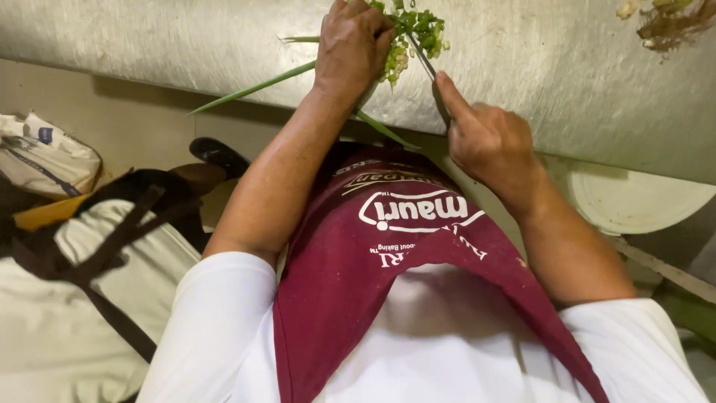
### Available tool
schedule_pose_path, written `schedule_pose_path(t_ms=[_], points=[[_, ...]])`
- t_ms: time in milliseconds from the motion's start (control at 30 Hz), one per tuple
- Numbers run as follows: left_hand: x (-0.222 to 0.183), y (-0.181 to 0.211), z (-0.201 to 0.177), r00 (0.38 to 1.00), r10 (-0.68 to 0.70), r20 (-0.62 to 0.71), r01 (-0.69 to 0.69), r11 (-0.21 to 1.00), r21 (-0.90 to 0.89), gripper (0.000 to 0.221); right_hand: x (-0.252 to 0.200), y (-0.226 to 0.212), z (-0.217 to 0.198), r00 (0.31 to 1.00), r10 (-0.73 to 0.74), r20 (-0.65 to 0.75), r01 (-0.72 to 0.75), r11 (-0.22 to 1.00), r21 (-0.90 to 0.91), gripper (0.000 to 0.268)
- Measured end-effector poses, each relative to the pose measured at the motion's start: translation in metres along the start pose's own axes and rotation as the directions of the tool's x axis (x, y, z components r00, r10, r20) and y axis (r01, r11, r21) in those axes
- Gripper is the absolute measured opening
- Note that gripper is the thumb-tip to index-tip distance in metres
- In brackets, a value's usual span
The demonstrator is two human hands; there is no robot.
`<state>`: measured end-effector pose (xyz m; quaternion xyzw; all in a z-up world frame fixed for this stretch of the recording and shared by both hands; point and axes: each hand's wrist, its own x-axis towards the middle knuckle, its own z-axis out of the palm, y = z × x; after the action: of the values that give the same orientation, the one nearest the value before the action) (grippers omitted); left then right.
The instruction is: Trimming roots and finely chopping green onions on a metal prep table
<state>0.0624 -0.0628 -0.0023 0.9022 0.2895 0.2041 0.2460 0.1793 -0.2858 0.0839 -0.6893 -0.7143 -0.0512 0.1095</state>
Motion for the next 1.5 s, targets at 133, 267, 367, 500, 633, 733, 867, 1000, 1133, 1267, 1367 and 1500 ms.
schedule_pose_path(t_ms=[133,267,367,500,633,733,867,1000,1133,1267,1367,1500], points=[[0.003,0.001,-0.001,0.997,0.041,-0.064,-0.045,0.996,-0.073,0.010,0.070,-0.008,-0.017,0.534,0.413,0.737,-0.596,0.803,-0.018,0.073],[0.001,-0.003,0.003,0.995,0.028,-0.097,-0.038,0.994,-0.107,0.021,0.025,-0.012,-0.035,0.981,0.083,0.176,-0.145,0.914,0.379,0.049],[0.000,-0.009,0.010,0.992,0.064,-0.112,-0.073,0.994,-0.080,0.019,0.015,0.006,-0.013,0.611,0.377,0.696,-0.520,0.854,-0.006,0.067],[0.001,-0.005,0.003,0.983,0.106,-0.149,-0.125,0.984,-0.125,0.011,0.032,0.001,-0.004,0.995,0.076,0.062,-0.085,0.982,0.169,0.054],[0.000,-0.007,0.002,0.983,0.139,-0.124,-0.151,0.984,-0.092,0.011,0.055,-0.009,-0.014,0.666,0.332,0.668,-0.531,0.840,0.111,0.067],[0.000,-0.005,-0.006,0.984,0.139,-0.108,-0.145,0.988,-0.056,0.011,0.020,0.002,-0.005,0.849,0.220,0.481,-0.328,0.932,0.153,0.062],[-0.003,-0.004,-0.010,0.997,0.037,-0.068,-0.042,0.996,-0.084,0.004,0.017,0.008,-0.004,0.771,0.273,0.575,-0.378,0.924,0.067,0.066],[-0.004,-0.006,-0.008,0.992,0.075,-0.101,-0.082,0.994,-0.066,0.014,0.055,-0.001,-0.008,0.776,0.298,0.555,-0.421,0.901,0.105,0.074],[-0.004,-0.011,-0.003,0.988,0.080,-0.133,-0.086,0.995,-0.043,0.014,0.057,0.001,-0.021,0.516,0.360,0.777,-0.601,0.799,0.029,0.068],[-0.006,-0.013,-0.002,0.982,0.084,-0.171,-0.101,0.991,-0.091,0.014,0.033,0.012,-0.014,0.564,0.368,0.740,-0.539,0.842,-0.009,0.065],[-0.008,-0.015,0.003,0.988,0.072,-0.138,-0.082,0.994,-0.067,0.014,0.054,0.003,-0.004,0.716,0.310,0.625,-0.449,0.891,0.073,0.071],[-0.005,-0.014,0.001,0.985,0.072,-0.155,-0.080,0.996,-0.049,0.017,0.060,0.000,-0.013,0.599,0.310,0.738,-0.498,0.866,0.040,0.074]])
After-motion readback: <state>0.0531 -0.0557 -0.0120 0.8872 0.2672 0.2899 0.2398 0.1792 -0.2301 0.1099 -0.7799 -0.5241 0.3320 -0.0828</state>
